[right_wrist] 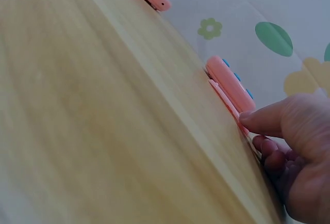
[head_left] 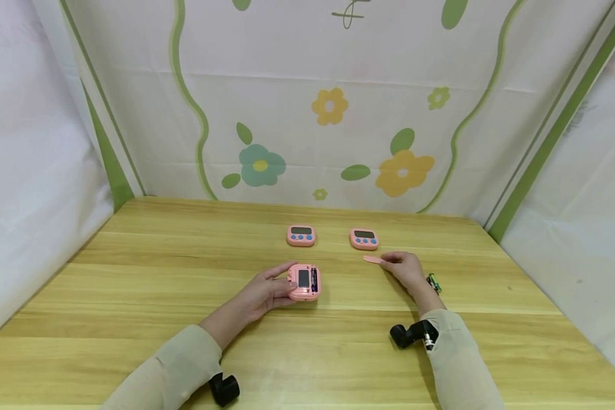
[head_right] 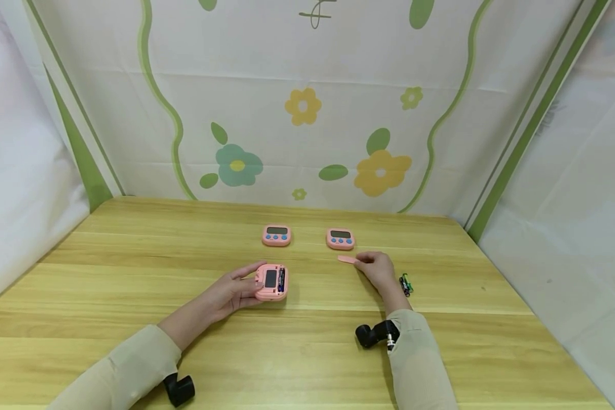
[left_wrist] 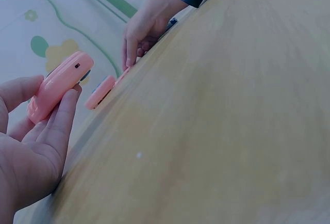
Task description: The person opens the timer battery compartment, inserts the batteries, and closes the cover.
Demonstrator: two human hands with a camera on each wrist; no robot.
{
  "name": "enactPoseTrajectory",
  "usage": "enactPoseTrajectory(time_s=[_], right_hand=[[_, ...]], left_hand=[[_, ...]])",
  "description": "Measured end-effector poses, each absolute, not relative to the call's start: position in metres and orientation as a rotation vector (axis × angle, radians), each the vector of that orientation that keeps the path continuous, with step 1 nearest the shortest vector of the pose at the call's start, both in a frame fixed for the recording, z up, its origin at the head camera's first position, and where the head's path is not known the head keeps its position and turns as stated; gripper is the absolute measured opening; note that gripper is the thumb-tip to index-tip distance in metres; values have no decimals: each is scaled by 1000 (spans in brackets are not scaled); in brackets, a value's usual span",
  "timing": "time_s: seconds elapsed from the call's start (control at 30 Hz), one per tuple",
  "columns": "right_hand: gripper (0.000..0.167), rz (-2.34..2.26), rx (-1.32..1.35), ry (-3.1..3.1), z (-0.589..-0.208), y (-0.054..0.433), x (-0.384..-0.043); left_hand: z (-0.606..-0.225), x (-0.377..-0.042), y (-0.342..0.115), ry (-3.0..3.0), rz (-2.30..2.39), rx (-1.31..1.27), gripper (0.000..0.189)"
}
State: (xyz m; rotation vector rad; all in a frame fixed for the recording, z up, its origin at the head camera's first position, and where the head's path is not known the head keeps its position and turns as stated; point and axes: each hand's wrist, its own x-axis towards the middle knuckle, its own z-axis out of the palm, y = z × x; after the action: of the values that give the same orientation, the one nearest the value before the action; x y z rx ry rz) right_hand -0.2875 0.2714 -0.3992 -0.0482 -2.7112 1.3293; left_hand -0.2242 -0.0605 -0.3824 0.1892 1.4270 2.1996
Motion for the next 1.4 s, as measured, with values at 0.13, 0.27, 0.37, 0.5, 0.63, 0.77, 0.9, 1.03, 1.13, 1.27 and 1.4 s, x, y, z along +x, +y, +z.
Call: enactPoseTrajectory(time_s=[0.13,0.27,0.37,0.5,0.63,0.77,0.9,1.03,1.13,1.27,1.4], right_hand=[[25,1276,-35,-2724,-400,270,-287],[23,1255,-40,-2742,-399,269,-287],[21,1239,-58,-2756,-398,268,-289],[20,1223,-66,-2764,-397,267,-289],[19,1241,-38,-2747,-398,266,-288],[18,1270,-16,-2727,-399,266,-287],[18,1287,3,-2715,-399,267,-288],[18,1310,-2,-2708,-398,266,-288],[19,1360,-19,-2701,-397,265,-287],[22,1520,-10,-2670,-394,263,-286],[24,1785,40,-2591,-391,258,-284]], left_hand=[[-383,-224,-61,1422,2200,199,62],[-383,-225,-61,1418,2201,198,63],[-383,-225,-61,1416,2200,181,63],[-382,-225,-61,1426,2194,179,63],[-382,-225,-61,1437,2189,179,62],[-383,-226,-61,1441,2189,186,63],[-383,-226,-61,1426,2198,189,62],[-383,-226,-62,1428,2201,199,62],[-383,-225,-62,1437,2197,204,62],[-384,-226,-62,1430,2198,198,62],[-384,-226,-62,1429,2198,203,62]])
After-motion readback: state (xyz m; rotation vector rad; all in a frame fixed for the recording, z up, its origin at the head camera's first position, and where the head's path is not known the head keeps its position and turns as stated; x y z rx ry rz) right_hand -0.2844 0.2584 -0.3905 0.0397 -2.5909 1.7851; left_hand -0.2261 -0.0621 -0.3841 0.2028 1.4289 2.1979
